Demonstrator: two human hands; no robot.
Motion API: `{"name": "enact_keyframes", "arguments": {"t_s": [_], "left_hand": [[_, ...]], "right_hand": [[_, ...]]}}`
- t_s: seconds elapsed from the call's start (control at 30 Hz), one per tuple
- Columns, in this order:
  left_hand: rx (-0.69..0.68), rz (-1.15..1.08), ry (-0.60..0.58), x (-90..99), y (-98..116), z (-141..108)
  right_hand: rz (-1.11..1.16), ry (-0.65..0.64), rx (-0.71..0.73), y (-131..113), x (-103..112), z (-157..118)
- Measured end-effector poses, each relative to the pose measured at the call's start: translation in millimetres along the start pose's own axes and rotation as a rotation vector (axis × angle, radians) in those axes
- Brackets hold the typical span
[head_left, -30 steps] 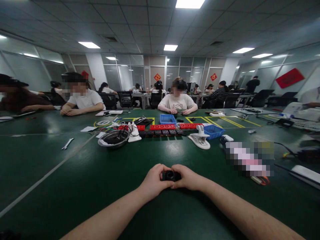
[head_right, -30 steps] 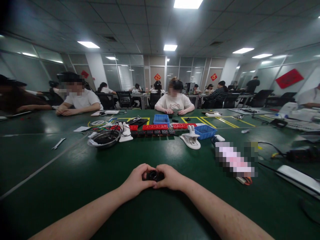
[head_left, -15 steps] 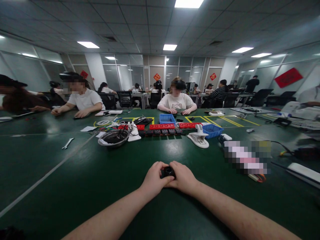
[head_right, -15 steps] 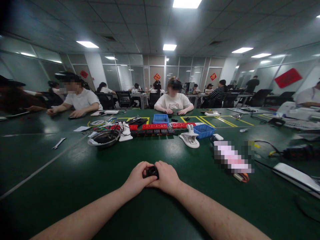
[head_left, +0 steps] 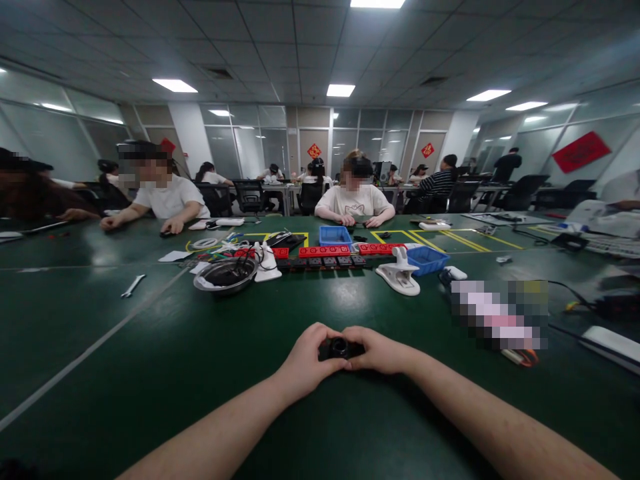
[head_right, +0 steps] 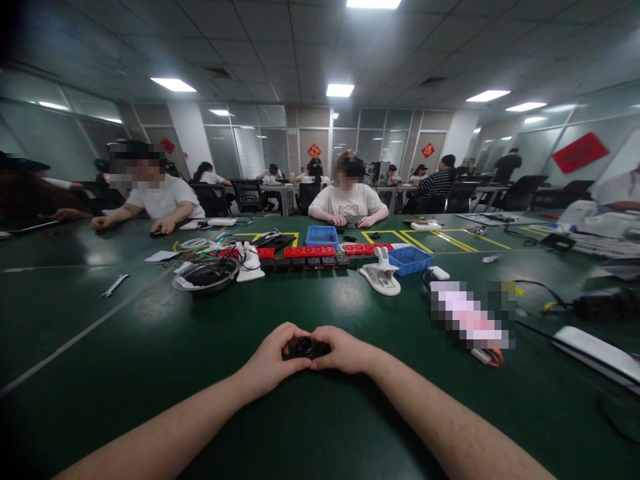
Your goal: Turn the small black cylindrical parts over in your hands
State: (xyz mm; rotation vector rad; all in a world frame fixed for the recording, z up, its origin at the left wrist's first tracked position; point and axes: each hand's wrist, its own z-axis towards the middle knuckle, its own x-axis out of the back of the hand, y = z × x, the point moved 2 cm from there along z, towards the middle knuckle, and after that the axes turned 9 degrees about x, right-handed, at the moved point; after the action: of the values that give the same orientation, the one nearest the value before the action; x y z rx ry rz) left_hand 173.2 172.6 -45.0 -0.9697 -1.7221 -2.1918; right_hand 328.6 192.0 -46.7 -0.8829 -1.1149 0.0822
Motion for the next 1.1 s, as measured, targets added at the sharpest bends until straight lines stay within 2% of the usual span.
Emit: {"name": "enact_keyframes", "arguments": {"t_s": [0.37,0.6,0.73,0.93,1.0,1.1], "left_hand": [[0.031,0.005,-0.008,-1.8,-4,2],[0.048,-0.002,0.006,-4.3,-3,0],[0.091,0.025,0.058,-7.2,-1,-1],[0.143,0.039,0.205,-10.8,-2,-1],[0.136,0.043,0.213,-10.5,-2,-1],[0.096,0.030,0.165,-7.8,-4,0]], "right_hand": [[0.005,0.014,-0.006,0,-1,0],[0.001,0.061,-0.145,4,-2,0],[-0.101,0.095,-0.218,4,-8,2],[-0.523,0.237,-0.325,-6,-22,7],[-0.566,0.250,-0.321,-10,-24,7],[-0.486,0.251,-0.236,-11,-21,5]]}}
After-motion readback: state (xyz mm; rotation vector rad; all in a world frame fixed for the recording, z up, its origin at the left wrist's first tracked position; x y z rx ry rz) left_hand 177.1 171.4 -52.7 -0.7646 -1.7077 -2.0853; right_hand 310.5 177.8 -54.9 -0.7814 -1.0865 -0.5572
